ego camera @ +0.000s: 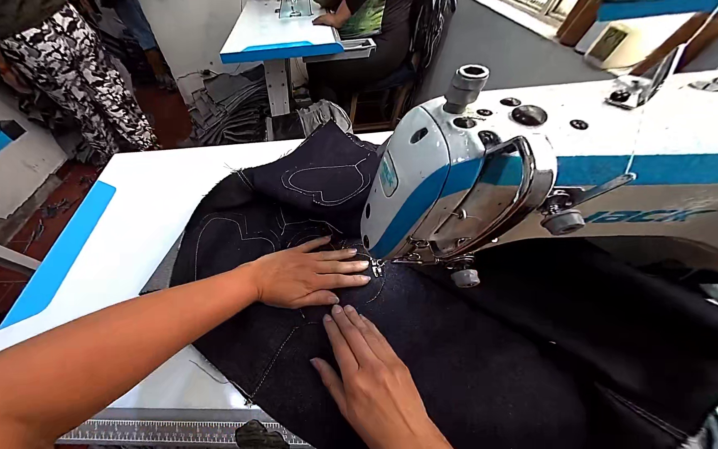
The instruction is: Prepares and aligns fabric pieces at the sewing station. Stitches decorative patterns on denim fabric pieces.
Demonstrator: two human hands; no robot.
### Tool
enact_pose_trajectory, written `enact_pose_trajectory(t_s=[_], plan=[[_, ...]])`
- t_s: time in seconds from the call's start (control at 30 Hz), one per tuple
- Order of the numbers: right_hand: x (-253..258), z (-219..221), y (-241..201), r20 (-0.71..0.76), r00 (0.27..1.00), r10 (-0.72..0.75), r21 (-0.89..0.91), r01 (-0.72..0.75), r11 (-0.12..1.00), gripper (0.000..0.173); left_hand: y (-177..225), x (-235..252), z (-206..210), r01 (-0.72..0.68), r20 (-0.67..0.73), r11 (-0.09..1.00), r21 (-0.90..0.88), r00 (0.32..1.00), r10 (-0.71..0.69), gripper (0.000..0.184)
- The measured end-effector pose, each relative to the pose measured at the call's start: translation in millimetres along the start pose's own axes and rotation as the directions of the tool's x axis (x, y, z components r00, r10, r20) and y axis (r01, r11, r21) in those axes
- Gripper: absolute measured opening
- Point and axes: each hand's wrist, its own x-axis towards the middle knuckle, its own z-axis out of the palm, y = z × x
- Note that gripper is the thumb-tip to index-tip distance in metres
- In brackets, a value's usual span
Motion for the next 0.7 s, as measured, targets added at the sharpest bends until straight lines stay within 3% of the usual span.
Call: enact_pose_trajectory(t_s=[0.13,0.23,0.3,0.4,0.7], plan=[[-2,-14,31,-0.028,0.998,-0.063,0.080,0.065,0.995,0.033,43,1,10,0.262,-0.049,0.962,0.079,0.965,-0.259,0.057],[-3,-30,66,0.006,0.996,-0.088,0.180,0.086,0.980,0.032,99,9,24,0.543,-0.091,0.839,0.028,0.837,-0.539,0.063],[-4,-38,83,0.042,0.993,-0.113,0.178,0.104,0.978,0.033,127,15,25,0.656,0.000,0.754,-0.027,0.755,-0.656,0.068],[-11,-42,88,0.052,0.993,-0.109,0.133,0.102,0.986,0.034,145,24,17,0.722,0.143,0.689,-0.064,0.689,-0.710,0.073],[-28,-43,104,0.034,0.999,-0.029,0.223,0.021,0.974,0.036,163,42,18,0.778,0.198,0.627,-0.031,0.620,-0.760,0.079]])
